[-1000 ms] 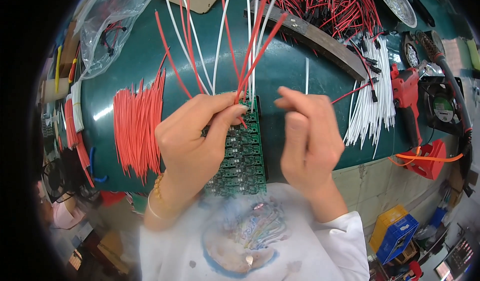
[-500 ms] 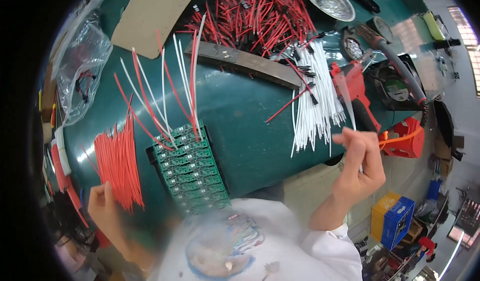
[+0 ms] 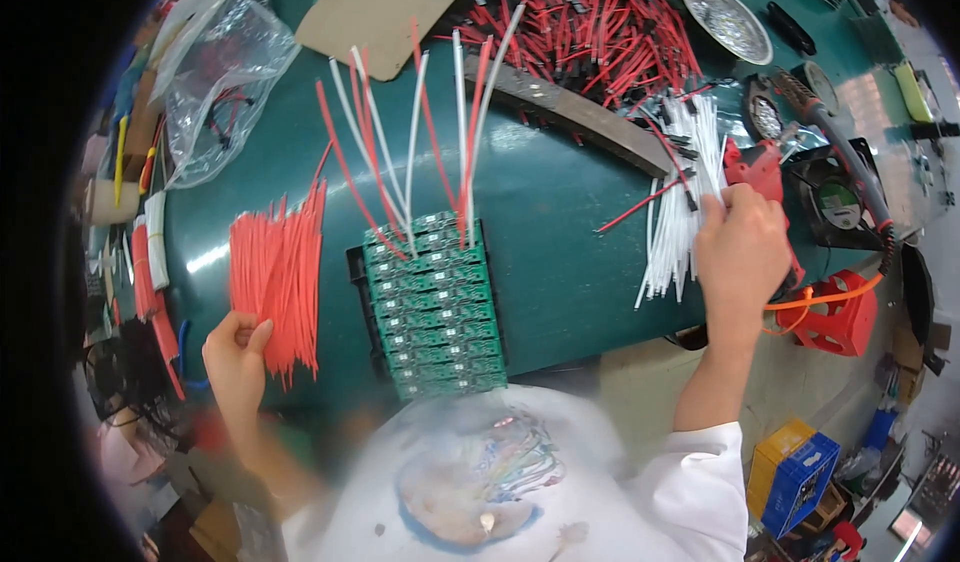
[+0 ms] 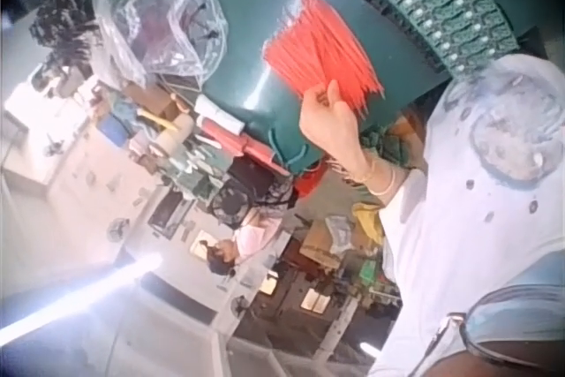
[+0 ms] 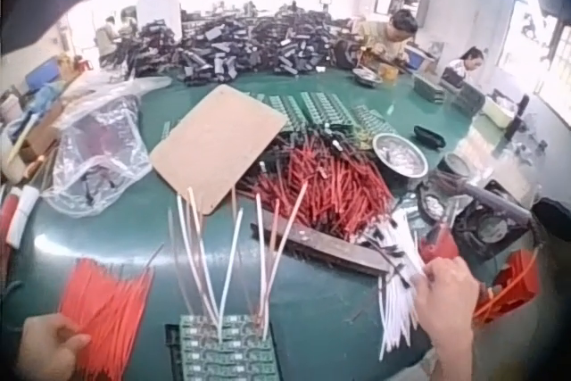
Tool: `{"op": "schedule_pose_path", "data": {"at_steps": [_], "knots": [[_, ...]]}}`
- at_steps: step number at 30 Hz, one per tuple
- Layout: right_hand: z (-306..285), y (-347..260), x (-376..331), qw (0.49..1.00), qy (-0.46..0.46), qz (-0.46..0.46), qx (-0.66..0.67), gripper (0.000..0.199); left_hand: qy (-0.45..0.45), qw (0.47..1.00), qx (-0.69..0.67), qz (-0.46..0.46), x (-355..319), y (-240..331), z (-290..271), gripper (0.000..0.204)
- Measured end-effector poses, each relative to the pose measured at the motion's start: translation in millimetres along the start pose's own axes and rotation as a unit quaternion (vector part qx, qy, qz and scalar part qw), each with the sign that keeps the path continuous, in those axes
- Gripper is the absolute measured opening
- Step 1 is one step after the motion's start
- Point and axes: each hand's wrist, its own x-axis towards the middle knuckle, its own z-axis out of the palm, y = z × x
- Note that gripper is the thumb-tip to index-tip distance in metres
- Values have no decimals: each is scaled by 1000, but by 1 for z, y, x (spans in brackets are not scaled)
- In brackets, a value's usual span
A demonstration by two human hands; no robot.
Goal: The person inserts color-coded wires into connectors on an array of circuit boards by hand.
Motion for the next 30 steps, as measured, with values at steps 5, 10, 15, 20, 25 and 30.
{"op": "schedule_pose_path", "data": {"at_steps": [5, 10, 15, 20, 25, 30], "knots": [[-18, -1, 5, 999, -35, 2, -27, 18, -64, 994, 63, -54, 6, 8, -23, 15], [-9, 19, 6, 999, -29, -23, 24, 21, -47, 986, -155, -39, 2, -3, -28, 11], [-13, 48, 10, 975, -47, 62, 209, 23, -25, 936, -347, -44, 2, 14, -27, 9], [4, 65, 5, 918, 8, 135, 374, 22, 23, 900, -434, 31, -4, 27, -14, 7], [-8, 46, -5, 872, 58, 139, 466, 21, 27, 896, -441, 32, -12, 38, -1, 8], [-37, -15, -45, 854, 124, 98, 495, 16, 114, 901, -412, 69, -29, 64, 27, 15]]}}
